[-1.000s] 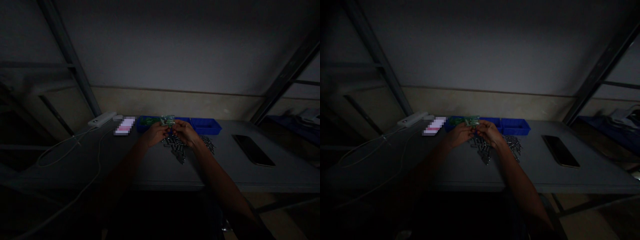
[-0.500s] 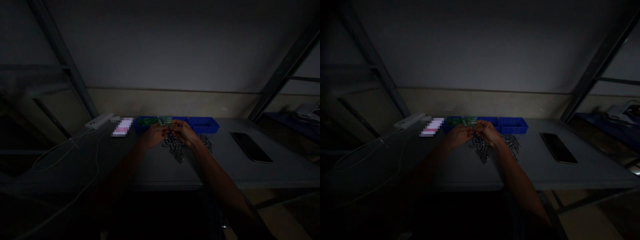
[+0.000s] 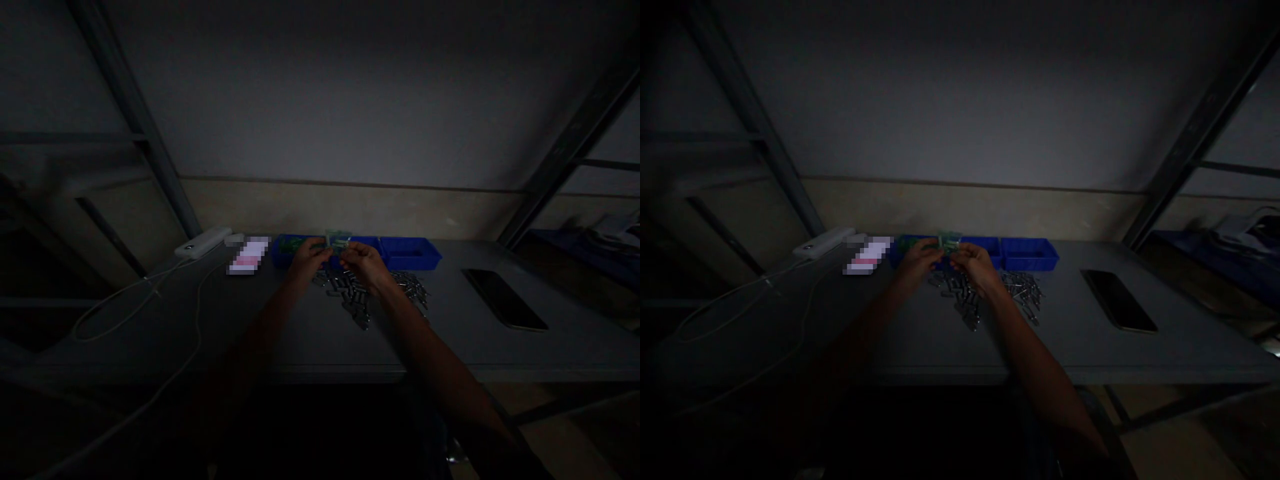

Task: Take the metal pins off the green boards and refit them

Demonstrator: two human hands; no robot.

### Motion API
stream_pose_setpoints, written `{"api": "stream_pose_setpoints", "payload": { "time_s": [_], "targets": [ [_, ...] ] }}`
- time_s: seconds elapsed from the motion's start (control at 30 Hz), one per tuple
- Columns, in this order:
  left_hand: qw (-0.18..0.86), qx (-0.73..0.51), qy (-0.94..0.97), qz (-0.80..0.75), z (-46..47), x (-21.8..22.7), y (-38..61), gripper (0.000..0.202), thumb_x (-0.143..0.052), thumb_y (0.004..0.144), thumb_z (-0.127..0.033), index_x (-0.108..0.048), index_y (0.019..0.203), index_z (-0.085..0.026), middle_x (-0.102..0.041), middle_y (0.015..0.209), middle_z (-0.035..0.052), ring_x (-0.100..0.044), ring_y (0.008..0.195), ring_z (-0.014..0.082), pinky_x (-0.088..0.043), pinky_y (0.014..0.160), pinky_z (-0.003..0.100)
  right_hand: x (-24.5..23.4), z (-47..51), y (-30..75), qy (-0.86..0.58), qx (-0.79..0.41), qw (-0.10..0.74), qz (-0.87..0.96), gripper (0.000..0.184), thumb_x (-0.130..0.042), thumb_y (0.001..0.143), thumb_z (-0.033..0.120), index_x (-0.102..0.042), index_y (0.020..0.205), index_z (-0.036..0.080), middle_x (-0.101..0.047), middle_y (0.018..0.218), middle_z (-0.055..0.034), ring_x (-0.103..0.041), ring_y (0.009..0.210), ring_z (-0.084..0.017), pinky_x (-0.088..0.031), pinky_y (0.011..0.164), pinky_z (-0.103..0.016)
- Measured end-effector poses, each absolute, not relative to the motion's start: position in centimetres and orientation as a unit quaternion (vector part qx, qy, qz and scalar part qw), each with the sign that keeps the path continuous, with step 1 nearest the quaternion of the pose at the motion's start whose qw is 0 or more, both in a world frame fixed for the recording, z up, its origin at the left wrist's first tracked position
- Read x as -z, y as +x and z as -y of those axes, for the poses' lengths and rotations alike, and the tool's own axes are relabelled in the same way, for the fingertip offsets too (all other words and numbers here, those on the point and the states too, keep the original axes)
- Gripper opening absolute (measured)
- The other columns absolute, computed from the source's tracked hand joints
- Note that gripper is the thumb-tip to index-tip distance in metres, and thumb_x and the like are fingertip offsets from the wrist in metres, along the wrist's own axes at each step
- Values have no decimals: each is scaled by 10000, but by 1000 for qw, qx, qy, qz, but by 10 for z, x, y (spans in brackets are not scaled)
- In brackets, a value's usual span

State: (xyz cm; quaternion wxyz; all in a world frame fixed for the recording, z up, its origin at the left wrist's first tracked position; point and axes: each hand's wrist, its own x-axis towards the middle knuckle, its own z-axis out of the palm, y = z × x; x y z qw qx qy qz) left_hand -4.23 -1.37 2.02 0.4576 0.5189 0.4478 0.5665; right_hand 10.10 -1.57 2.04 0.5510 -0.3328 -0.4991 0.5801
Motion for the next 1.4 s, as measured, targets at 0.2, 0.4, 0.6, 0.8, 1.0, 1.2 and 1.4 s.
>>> {"api": "stream_pose_setpoints", "payload": {
  "time_s": [0.2, 0.4, 0.6, 0.8, 1.0, 1.2, 1.4],
  "targets": [
    [261, -569, 553, -549, 12, -20, -44, 231, -669, 665, -268, -565, 837, -153, -606, 775, 28, -568, 647, 128, -436, 614, 251, -9, 15, 95, -426, -249, 550, 674, 167, -510, 729, 174, -612, 859, 149, -610, 758, -21, -548, 689, -135, -435, 669, -263],
    [498, -529, 495, -476, 11, -23, -42, 315, -505, 780, -455, -570, 801, -147, -636, 687, 43, -613, 579, 147, -478, 536, 256, -8, 21, 94, -406, -69, 461, 786, 315, -466, 732, 48, -637, 969, 165, -605, 880, -69, -561, 853, -181, -448, 791, -299],
    [281, -593, 567, -498, -5, -21, -75, 219, -605, 688, -287, -615, 867, -161, -678, 816, 46, -646, 772, 194, -506, 675, 290, -5, 16, 98, -416, -65, 401, 814, 320, -523, 740, 56, -649, 1018, 154, -563, 968, -90, -551, 911, -183, -443, 859, -301],
    [196, -615, 564, -515, -19, -20, -120, 244, -574, 702, -269, -610, 918, -159, -681, 957, 72, -630, 918, 203, -487, 808, 315, -5, 10, 106, -483, -92, 392, 778, 280, -565, 760, 118, -645, 1026, 150, -568, 946, -81, -566, 830, -168, -457, 826, -307],
    [130, -502, 663, -540, -22, -12, -123, 184, -573, 706, -243, -645, 867, -190, -682, 898, 50, -620, 894, 207, -469, 814, 324, -3, 8, 108, -488, -105, 389, 774, 246, -554, 786, 158, -638, 1016, 131, -592, 962, -90, -571, 827, -160, -450, 825, -302],
    [59, -460, 667, -583, -17, -18, -125, 145, -620, 673, -235, -665, 801, -184, -654, 880, 68, -590, 844, 209, -453, 756, 308, -1, 6, 109, -499, -97, 381, 772, 242, -558, 798, 195, -626, 1019, 125, -612, 974, -95, -566, 842, -155, -444, 815, -290],
    [115, -454, 671, -575, -11, -19, -122, 301, -562, 747, -318, -604, 1024, -208, -651, 802, 31, -592, 695, 161, -439, 630, 248, -2, 6, 110, -512, -97, 350, 779, 223, -562, 806, 219, -637, 1004, 148, -642, 960, -89, -579, 880, -170, -434, 822, -294]
  ]
}}
